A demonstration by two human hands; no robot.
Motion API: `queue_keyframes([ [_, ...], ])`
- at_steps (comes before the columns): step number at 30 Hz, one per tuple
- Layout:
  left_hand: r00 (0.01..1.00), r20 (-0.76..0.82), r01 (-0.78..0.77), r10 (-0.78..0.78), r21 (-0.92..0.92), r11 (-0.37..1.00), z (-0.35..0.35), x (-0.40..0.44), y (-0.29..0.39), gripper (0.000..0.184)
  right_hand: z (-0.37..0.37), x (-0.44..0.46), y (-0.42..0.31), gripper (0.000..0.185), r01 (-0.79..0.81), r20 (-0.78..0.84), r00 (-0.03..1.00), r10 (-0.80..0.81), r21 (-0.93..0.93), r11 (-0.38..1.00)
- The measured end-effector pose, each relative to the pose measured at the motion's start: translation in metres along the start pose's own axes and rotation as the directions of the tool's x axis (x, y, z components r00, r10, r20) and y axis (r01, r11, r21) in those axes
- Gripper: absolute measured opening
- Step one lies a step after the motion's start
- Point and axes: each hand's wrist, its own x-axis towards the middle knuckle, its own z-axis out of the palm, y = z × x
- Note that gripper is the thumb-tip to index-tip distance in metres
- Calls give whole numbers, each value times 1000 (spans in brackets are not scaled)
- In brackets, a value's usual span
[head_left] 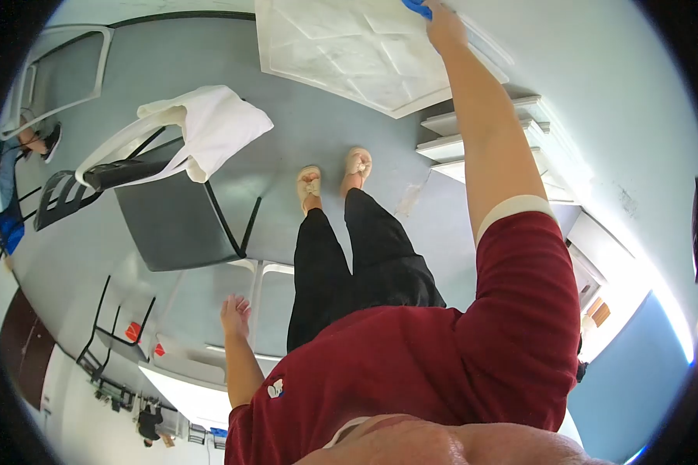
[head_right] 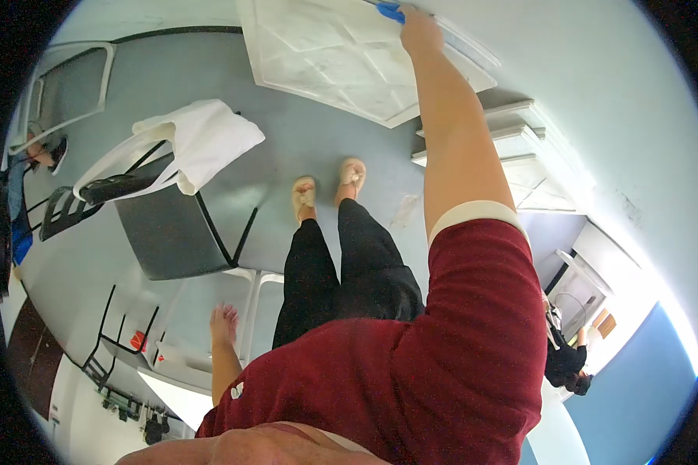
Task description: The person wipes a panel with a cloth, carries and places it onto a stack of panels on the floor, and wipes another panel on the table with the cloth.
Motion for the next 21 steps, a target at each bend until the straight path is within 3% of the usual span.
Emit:
queue_keyframes([
  [3,999,31,-7,7,17,1000,-4,-6,2,33,-6,-11,27,33,83,-208,977,-35,228,970],
  [6,999,32,-36,34,58,998,-10,-10,6,33,-32,-21,37,37,-26,-291,950,116,294,956],
  [9,998,29,-58,55,112,992,-20,-15,9,34,-67,-33,55,41,24,-333,922,198,558,829],
  [12,998,36,-51,47,106,993,-27,-9,6,31,-97,-75,83,34,29,-532,808,253,465,885],
  [13,996,66,-68,57,179,981,-30,-5,4,32,-124,-109,66,29,-8,-482,813,327,552,834],
  [15,989,129,-115,76,325,939,-32,5,8,35,-137,-167,91,28,-117,-469,807,360,470,875],
  [17,980,165,-179,115,457,871,-19,-2,26,34,-143,-241,118,28,-287,-316,830,459,463,839],
  [18,973,190,-215,133,517,829,-9,-6,34,33,-142,-284,136,28,-340,-282,850,444,351,873],
  [21,931,289,-361,221,660,659,18,-18,68,31,-143,-416,163,29,-613,-84,720,689,388,688],
])
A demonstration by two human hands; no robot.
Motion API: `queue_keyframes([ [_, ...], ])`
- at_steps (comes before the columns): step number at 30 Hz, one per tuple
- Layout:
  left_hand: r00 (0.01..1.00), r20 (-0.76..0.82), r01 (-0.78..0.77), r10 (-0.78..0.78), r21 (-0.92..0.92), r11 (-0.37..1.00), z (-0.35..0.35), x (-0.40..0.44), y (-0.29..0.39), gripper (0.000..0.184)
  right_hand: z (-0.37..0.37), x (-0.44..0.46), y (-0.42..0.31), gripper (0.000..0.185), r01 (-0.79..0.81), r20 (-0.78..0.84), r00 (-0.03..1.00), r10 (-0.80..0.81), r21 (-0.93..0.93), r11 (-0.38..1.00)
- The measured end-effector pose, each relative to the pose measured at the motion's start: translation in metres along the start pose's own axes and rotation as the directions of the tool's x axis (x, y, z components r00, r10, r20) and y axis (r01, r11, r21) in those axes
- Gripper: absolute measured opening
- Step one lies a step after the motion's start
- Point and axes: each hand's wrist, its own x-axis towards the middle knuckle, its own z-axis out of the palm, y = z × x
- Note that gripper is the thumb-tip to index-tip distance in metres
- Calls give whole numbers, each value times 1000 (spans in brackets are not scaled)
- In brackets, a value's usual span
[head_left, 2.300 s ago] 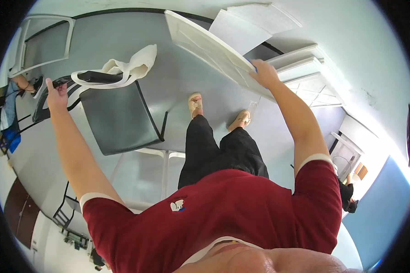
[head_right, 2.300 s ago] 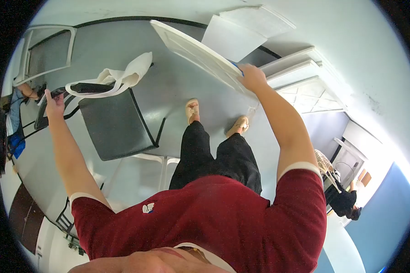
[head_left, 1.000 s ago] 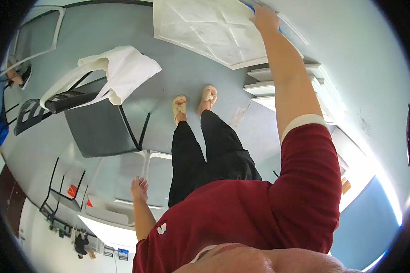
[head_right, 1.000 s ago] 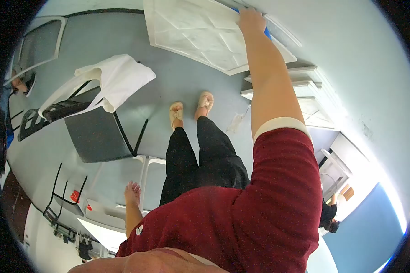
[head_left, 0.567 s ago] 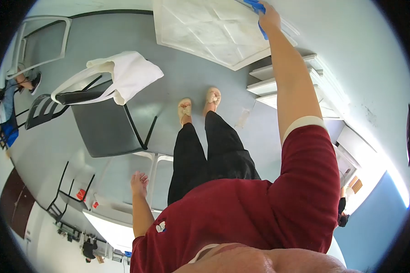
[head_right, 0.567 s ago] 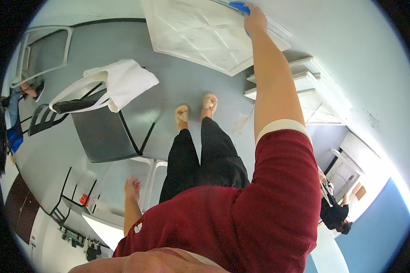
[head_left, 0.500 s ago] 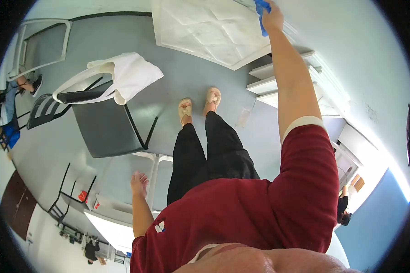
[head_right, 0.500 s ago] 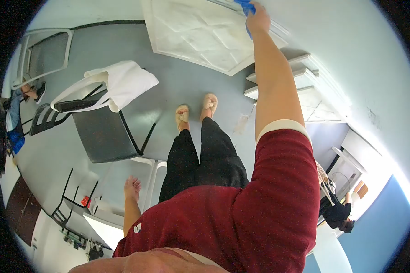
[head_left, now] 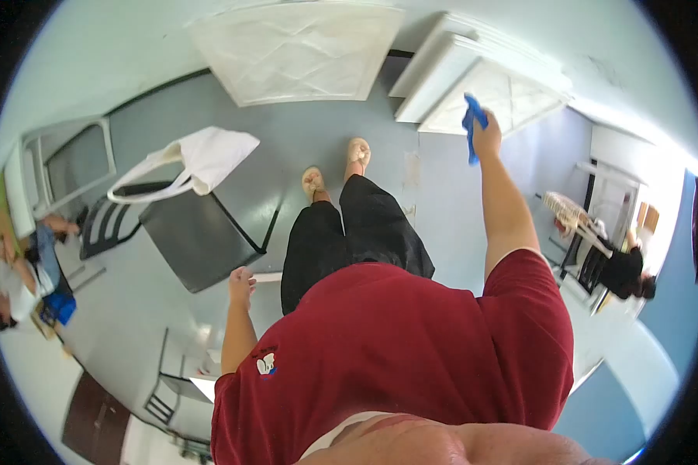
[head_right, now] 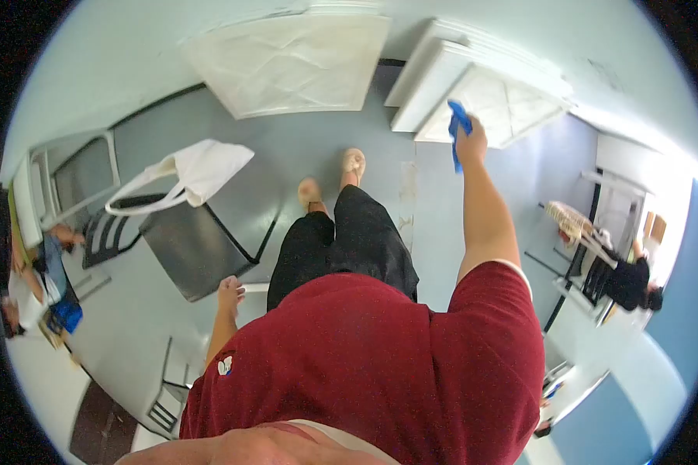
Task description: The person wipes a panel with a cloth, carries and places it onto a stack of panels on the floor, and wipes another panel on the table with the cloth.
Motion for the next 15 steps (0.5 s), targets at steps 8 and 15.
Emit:
queue_keyframes([
  [8,959,152,-267,241,182,946,43,-3,129,25,-104,-193,161,31,-533,76,833,547,-149,833],
  [15,766,410,-638,495,386,666,218,-56,246,29,-140,-240,241,36,-668,168,733,659,-9,744],
])
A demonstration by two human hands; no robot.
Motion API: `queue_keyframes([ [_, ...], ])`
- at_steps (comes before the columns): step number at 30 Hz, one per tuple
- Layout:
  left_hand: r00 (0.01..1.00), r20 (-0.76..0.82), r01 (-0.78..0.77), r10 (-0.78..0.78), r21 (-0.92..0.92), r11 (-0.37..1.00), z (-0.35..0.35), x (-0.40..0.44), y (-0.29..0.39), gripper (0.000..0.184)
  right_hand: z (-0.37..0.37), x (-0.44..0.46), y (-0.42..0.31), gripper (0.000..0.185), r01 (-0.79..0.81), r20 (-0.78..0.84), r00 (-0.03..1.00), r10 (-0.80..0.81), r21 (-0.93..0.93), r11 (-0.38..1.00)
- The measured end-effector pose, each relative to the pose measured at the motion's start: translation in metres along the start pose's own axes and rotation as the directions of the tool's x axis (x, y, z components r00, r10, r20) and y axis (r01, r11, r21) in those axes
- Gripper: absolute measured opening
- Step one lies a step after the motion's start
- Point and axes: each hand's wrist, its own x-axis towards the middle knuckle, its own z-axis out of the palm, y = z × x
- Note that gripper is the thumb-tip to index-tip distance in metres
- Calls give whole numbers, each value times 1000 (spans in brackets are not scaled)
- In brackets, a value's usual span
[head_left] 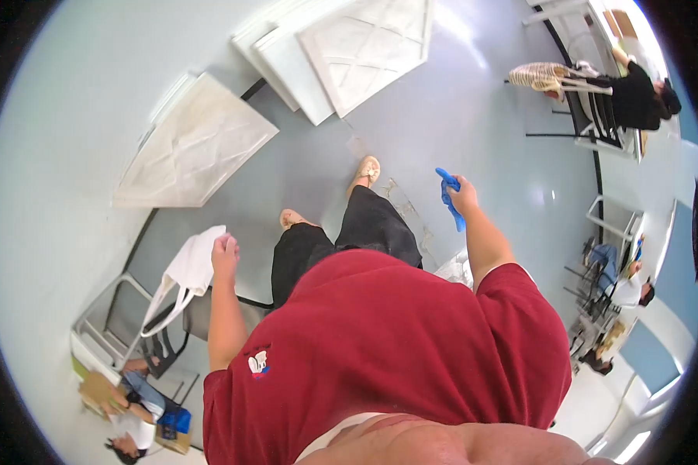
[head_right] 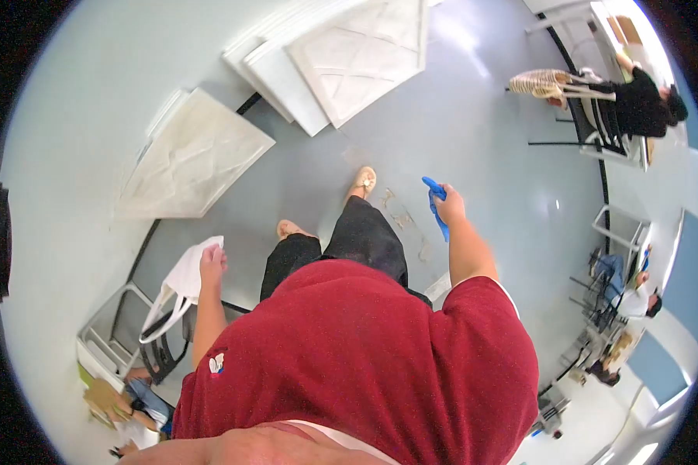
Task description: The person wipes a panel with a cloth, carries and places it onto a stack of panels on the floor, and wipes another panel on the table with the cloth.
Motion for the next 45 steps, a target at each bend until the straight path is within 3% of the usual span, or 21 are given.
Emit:
queue_keyframes([
  [3,989,76,-137,128,128,982,71,22,90,33,-21,13,26,35,-52,1,999,52,124,991],
  [4,966,116,-252,233,196,948,94,38,106,34,-28,17,39,35,-52,-8,999,54,144,988],
  [7,857,220,-514,466,301,803,165,62,175,37,-46,34,67,35,-56,-11,998,61,258,965],
  [9,816,287,-577,501,450,682,208,80,214,39,-59,43,71,36,-106,-34,992,122,304,947],
  [11,763,311,-647,567,387,657,245,93,248,41,-70,55,66,36,-167,-12,983,186,390,905],
  [13,778,276,-627,564,282,726,272,134,256,40,-75,73,50,36,-239,49,967,251,523,818],
  [17,963,117,-251,243,64,966,296,168,315,42,-83,133,20,39,-62,-26,996,91,547,835],
  [19,997,-4,-79,79,-117,990,303,193,336,39,-97,168,-9,41,-37,-29,997,69,616,787],
  [22,993,-79,56,-83,-298,953,317,249,357,38,-131,225,-50,42,20,-67,997,27,610,792],
  [29,943,-212,156,-258,-403,902,359,335,377,32,-185,364,-126,40,74,-96,995,-23,570,818],
  [33,858,-355,154,-372,-512,845,371,329,398,31,-209,434,-190,44,145,-150,986,-77,525,839],
  [36,788,-469,107,-398,-532,840,383,358,365,30,-211,505,-212,49,219,-218,966,-137,412,885],
  [41,784,-507,89,-358,-479,873,387,342,379,29,-216,605,-263,52,280,-208,951,-227,276,919],
  [44,775,-612,0,-161,-254,967,389,355,352,29,-210,659,-285,52,332,-186,935,-302,158,930],
  [45,792,-577,51,-197,-260,964,386,355,351,31,-207,672,-291,52,351,-186,927,-327,111,930],
])
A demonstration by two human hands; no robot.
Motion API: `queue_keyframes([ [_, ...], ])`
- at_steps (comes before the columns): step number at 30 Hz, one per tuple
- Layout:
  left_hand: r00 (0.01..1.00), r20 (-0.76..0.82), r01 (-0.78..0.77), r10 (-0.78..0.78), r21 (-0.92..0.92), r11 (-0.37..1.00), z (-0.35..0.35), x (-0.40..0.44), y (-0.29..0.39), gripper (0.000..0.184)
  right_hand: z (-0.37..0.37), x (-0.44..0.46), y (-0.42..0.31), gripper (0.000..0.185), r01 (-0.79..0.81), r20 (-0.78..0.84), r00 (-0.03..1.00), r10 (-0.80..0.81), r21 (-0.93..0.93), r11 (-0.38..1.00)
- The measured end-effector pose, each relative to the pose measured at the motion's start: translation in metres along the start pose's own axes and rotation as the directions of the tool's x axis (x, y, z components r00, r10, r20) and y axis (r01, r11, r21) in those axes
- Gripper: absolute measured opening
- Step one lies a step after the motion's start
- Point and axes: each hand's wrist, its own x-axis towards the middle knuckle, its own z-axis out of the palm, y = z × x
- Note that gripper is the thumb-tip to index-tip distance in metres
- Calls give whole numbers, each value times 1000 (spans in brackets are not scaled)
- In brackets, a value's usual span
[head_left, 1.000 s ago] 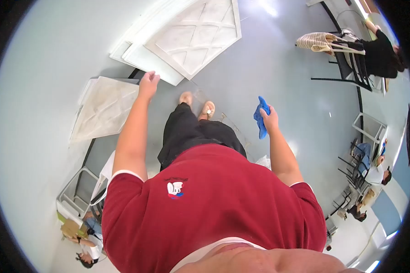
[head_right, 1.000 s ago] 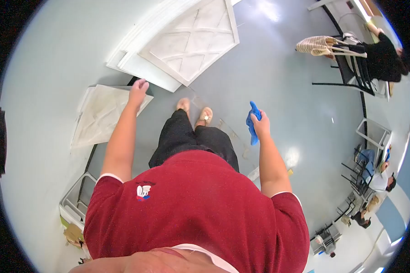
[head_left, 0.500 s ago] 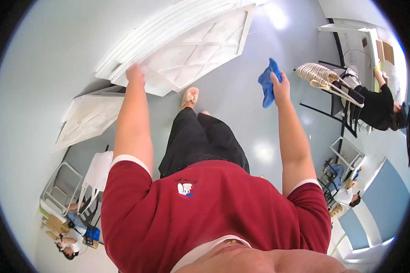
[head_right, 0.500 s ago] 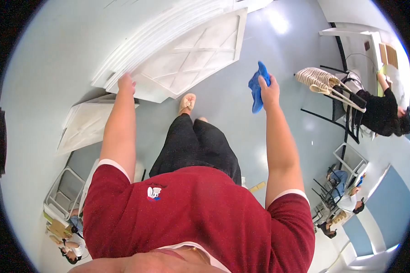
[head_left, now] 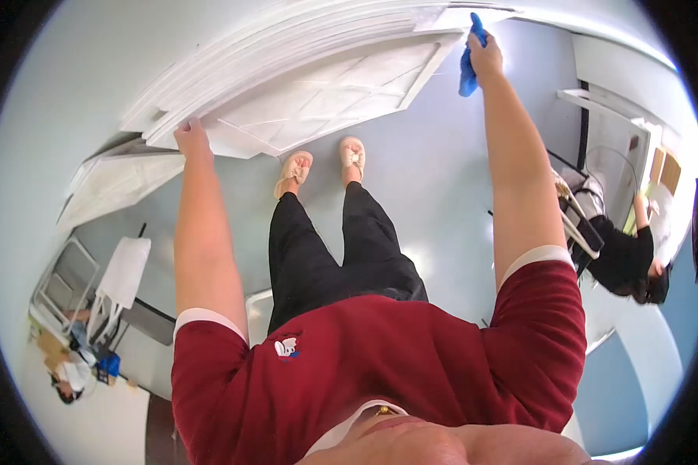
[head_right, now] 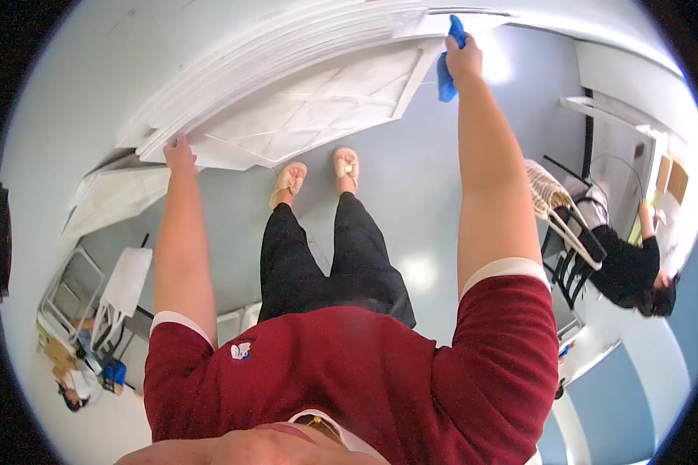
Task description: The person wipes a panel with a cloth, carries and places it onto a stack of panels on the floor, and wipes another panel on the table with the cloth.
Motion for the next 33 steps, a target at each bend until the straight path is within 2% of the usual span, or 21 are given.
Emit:
queue_keyframes([
  [3,998,-59,-33,31,-49,998,0,10,-23,29,17,43,17,52,98,28,995,-96,-78,992],
  [5,998,15,65,-64,-86,994,-16,-25,-9,25,13,44,2,50,-1,147,989,12,-75,997],
  [8,996,33,85,-80,-184,979,-30,-43,-21,22,20,54,22,49,154,253,963,-98,-209,966],
  [11,998,27,69,-64,-286,956,-40,-59,-48,19,5,43,27,50,248,426,899,-106,-293,923],
  [13,994,18,107,-106,-321,941,-51,-78,-59,19,-8,30,49,46,99,416,909,-4,-206,974],
  [14,992,22,124,-123,-276,953,-56,-87,-61,19,-15,25,56,44,22,410,911,46,-159,987],
  [16,985,28,173,-170,-174,969,-71,-117,-66,21,-39,0,59,38,-145,510,842,177,-103,984],
  [17,974,81,222,-214,-110,969,-79,-124,-77,22,-48,-10,58,36,-226,560,796,231,-79,971],
  [19,937,176,301,-302,30,953,-99,-134,-98,26,-64,-17,75,36,-254,625,721,300,-164,953],
  [22,822,329,446,-464,133,885,-121,-168,-95,30,-80,-24,107,39,-323,701,541,464,-336,885],
  [25,652,480,591,-587,164,790,-132,-172,-147,34,-81,-25,161,46,-330,757,311,574,-480,813],
  [27,547,496,623,-674,297,724,-124,-176,-153,34,-81,-42,152,50,-356,606,320,728,-636,685],
  [28,491,496,634,-716,360,684,-121,-179,-154,34,-79,-54,144,52,-335,575,358,736,-657,676],
  [30,520,453,583,-725,433,688,-115,-192,-150,38,-78,-77,129,56,-297,511,439,739,-693,657],
  [33,528,473,550,-705,441,709,-117,-201,-164,42,-76,-94,138,47,-199,449,568,689,-738,645],
])
